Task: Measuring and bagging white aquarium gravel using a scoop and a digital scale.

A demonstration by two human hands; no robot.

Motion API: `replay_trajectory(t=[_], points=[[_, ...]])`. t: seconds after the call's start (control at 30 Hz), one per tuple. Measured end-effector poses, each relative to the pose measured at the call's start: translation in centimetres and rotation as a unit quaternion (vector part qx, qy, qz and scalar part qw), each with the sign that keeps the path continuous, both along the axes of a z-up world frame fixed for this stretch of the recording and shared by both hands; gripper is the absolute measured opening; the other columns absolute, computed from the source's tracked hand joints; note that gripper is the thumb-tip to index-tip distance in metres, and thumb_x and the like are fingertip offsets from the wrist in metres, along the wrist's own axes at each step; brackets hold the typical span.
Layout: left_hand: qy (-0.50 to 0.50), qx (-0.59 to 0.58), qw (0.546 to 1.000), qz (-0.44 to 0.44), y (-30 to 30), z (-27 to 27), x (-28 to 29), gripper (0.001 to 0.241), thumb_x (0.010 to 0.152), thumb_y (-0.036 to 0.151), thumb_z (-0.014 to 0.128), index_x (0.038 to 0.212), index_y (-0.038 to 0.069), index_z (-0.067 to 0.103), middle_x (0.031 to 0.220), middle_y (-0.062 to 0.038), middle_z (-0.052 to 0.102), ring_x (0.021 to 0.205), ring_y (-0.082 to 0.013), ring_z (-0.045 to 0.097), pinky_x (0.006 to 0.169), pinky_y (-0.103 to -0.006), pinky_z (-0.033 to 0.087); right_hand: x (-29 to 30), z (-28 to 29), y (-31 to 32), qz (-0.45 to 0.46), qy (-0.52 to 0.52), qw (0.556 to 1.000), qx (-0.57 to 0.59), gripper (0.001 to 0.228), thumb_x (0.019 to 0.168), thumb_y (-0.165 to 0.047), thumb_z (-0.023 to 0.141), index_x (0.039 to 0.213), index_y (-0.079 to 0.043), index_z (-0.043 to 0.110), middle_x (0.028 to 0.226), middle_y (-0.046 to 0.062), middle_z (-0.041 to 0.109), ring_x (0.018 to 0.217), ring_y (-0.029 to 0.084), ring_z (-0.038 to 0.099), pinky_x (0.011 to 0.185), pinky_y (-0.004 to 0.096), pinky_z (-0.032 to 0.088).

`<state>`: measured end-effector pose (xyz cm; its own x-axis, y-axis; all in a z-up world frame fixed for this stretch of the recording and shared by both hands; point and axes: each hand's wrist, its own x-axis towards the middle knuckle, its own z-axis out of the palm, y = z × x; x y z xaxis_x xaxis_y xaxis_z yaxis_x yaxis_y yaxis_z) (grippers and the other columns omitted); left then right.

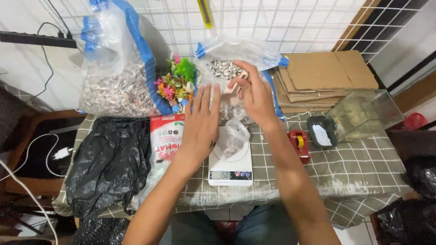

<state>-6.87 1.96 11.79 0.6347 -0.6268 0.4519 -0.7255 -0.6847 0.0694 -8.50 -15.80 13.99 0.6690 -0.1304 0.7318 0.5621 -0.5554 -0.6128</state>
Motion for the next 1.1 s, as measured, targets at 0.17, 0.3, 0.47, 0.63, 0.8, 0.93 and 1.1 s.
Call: replay_trajectory(t=[0.17,0.3,0.47,0.63,0.8,0.93,1.1], points=[[0.123,-0.059,0.990,-0.026,-1.7,2.5,2.8,0.064,0.102,0.018,0.050,0.159,0.001,0.027,0.139,-0.032,0.054,0.117,-0.0478,0.060,0.095,-0.0578,0.048,1.5,0.6,1.0,0.036,0.002,0.997,0.065,0.028,0.112,-0.032,0.041,0.122,-0.006,0.045,0.086,0.009,0.074,0.052,0.014,0.057,0.056,0.026,0.049],[0.193,-0.171,0.964,-0.071,-3.3,0.7,7.4,0.044,0.099,0.012,0.047,0.143,0.012,0.051,0.102,-0.020,0.075,0.092,-0.0424,0.073,0.085,-0.0596,0.053,2.9,0.5,0.1,-0.035,0.001,0.996,0.078,0.034,0.112,-0.020,0.048,0.143,-0.008,0.044,0.119,0.020,0.068,0.096,0.028,0.067,0.084,0.041,0.057],[0.141,-0.272,0.950,-0.062,-5.8,2.5,10.3,0.024,0.107,0.021,0.041,0.122,0.018,0.060,0.075,-0.016,0.070,0.075,-0.0412,0.073,0.072,-0.0556,0.056,5.9,-1.0,0.0,-0.058,0.005,0.998,0.033,0.039,0.108,-0.018,0.058,0.144,-0.003,0.051,0.130,0.025,0.064,0.110,0.038,0.068,0.087,0.042,0.057],[0.122,-0.301,0.944,-0.055,-7.8,3.4,13.9,0.021,0.106,0.024,0.042,0.115,0.018,0.061,0.072,-0.016,0.071,0.070,-0.0398,0.074,0.066,-0.0529,0.056,9.6,-0.8,-0.8,-0.083,-0.034,0.996,0.025,0.039,0.109,-0.010,0.057,0.147,-0.003,0.053,0.139,0.023,0.061,0.120,0.039,0.064,0.097,0.048,0.054],[0.132,-0.330,0.931,-0.079,-8.2,5.6,15.4,0.021,0.107,0.016,0.041,0.112,0.011,0.061,0.068,-0.020,0.068,0.067,-0.0412,0.072,0.062,-0.0507,0.057,12.5,0.2,-1.7,-0.092,-0.021,0.994,0.052,0.037,0.112,-0.018,0.054,0.148,-0.016,0.054,0.136,0.011,0.065,0.107,0.022,0.069,0.079,0.031,0.059],[0.139,-0.333,0.929,-0.080,-8.8,5.4,16.9,0.022,0.107,0.015,0.042,0.114,0.010,0.062,0.066,-0.018,0.068,0.064,-0.0369,0.072,0.060,-0.0472,0.057,14.0,0.1,-2.1,-0.100,-0.016,0.993,0.057,0.037,0.112,-0.019,0.053,0.149,-0.016,0.054,0.134,0.012,0.066,0.104,0.023,0.070,0.076,0.030,0.060],[0.150,-0.312,0.936,-0.063,-9.2,4.2,18.0,0.023,0.105,0.019,0.044,0.112,0.010,0.064,0.062,-0.014,0.068,0.063,-0.0363,0.072,0.058,-0.0469,0.056,13.6,0.0,-1.9,-0.100,0.024,0.992,0.077,0.041,0.113,-0.018,0.051,0.154,-0.020,0.048,0.143,0.015,0.061,0.107,0.023,0.071,0.078,0.031,0.060]])
